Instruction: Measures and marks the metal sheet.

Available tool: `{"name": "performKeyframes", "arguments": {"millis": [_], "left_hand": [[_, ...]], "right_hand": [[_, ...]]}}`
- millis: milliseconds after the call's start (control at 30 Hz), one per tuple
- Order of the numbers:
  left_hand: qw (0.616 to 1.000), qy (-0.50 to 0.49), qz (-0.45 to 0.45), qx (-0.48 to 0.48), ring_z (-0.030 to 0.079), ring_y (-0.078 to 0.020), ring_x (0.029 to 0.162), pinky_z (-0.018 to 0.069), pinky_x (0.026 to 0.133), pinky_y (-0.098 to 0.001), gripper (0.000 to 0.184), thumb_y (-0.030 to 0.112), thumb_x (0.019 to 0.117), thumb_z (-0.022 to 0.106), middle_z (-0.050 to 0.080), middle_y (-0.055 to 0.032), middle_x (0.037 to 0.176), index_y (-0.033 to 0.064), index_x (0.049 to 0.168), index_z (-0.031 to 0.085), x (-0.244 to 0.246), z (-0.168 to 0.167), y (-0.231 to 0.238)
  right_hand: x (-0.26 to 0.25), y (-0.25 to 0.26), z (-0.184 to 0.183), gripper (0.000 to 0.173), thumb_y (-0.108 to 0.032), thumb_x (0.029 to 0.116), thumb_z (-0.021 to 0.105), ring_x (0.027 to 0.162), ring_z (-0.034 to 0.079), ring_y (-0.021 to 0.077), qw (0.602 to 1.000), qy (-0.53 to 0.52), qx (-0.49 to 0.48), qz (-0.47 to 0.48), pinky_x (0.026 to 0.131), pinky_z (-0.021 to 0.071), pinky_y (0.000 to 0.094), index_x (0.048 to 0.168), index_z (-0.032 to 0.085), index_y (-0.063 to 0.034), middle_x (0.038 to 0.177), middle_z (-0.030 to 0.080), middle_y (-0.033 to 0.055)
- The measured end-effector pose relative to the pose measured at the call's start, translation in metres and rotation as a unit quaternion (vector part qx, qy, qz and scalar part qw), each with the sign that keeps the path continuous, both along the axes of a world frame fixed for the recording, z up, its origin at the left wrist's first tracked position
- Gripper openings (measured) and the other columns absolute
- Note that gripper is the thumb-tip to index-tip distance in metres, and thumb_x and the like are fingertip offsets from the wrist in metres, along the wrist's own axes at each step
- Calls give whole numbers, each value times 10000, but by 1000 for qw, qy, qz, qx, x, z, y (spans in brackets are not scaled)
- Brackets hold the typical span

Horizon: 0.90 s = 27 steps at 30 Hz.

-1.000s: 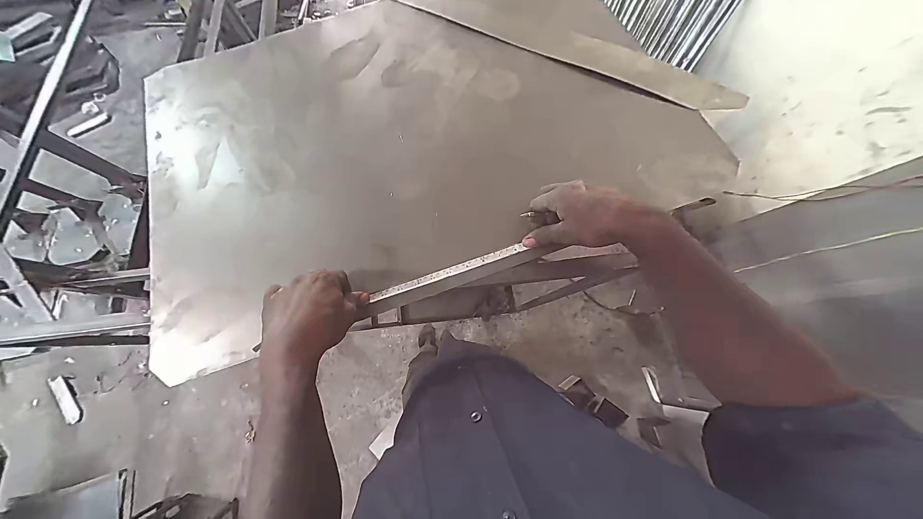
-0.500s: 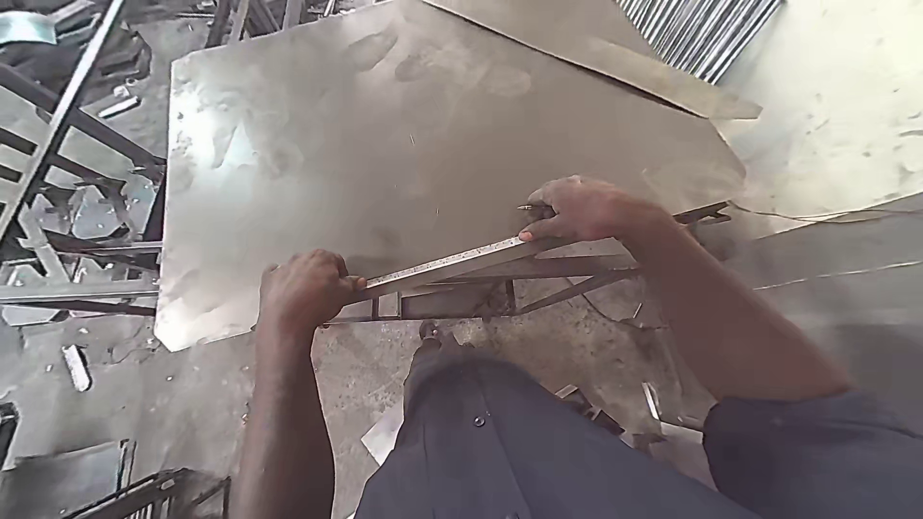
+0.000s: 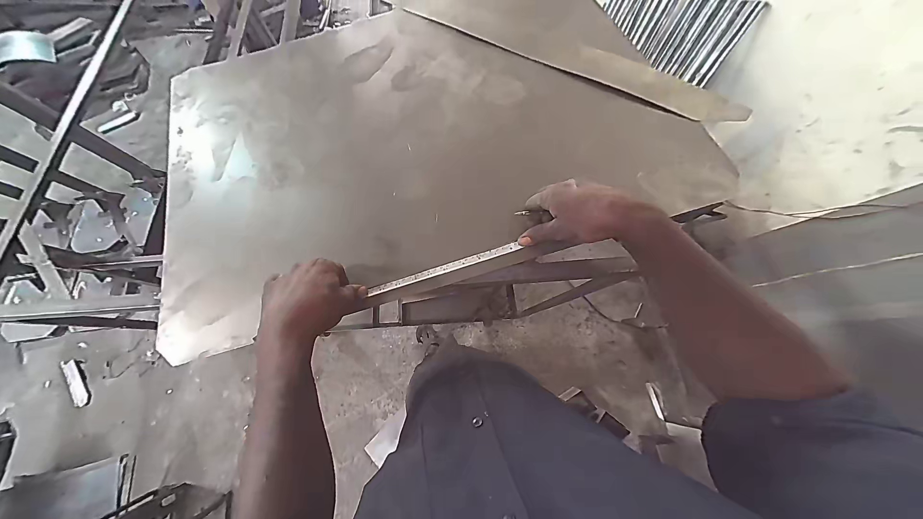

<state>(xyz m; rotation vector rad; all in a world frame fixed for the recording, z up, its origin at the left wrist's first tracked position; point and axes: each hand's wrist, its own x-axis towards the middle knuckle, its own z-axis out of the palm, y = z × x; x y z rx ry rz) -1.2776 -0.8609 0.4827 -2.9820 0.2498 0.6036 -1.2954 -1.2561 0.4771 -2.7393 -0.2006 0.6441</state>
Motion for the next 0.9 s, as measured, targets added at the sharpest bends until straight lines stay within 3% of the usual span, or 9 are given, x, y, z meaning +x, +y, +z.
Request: {"name": "performKeyframes", "arguments": {"millis": [200, 333, 467, 633, 900], "left_hand": [[1000, -13, -7, -6, 661, -363, 787, 469, 683, -657, 421, 568, 933, 671, 682, -106, 770, 174, 785, 695, 0, -3, 2], [1000, -11, -16, 2, 669, -368, 829, 473, 714, -670, 410, 573, 934, 662, 697, -105, 813, 184, 812, 708, 1, -3, 0], [1000, 1, -17, 10, 674, -366, 901, 478, 766, -683, 395, 563, 937, 668, 713, -105, 884, 184, 842, 723, 3, 1, -2], [1000, 1, -18, 13, 668, -372, 861, 468, 726, -675, 414, 580, 928, 667, 700, -103, 832, 189, 795, 697, 2, 0, -1], [999, -9, -30, 15, 673, -356, 906, 481, 739, -669, 389, 568, 931, 659, 707, -82, 885, 202, 808, 699, 2, -5, 3]], "right_hand": [[-3, 1, 3, 287, -413, 952, 722, 742, 632, 197, 1000, -16, 13, 3, 697, 523, 459, 962, 675, -130, 801, 645, 34], [-9, 14, 23, 245, -327, 1068, 532, 923, 643, 225, 998, -53, 28, 37, 820, 528, 475, 1034, 674, -130, 993, 642, 63], [-7, 41, 32, 270, -335, 1080, 505, 702, 616, 181, 993, -34, -12, 110, 641, 507, 435, 933, 657, -167, 765, 618, 10], [2, 64, 19, 373, -427, 1083, 424, 867, 674, 272, 980, 9, -122, 158, 686, 527, 542, 965, 682, -185, 888, 667, 48], [9, 71, 20, 359, -428, 1067, 446, 821, 665, 260, 974, 25, -154, 164, 649, 512, 530, 906, 671, -199, 835, 653, 34]]}}
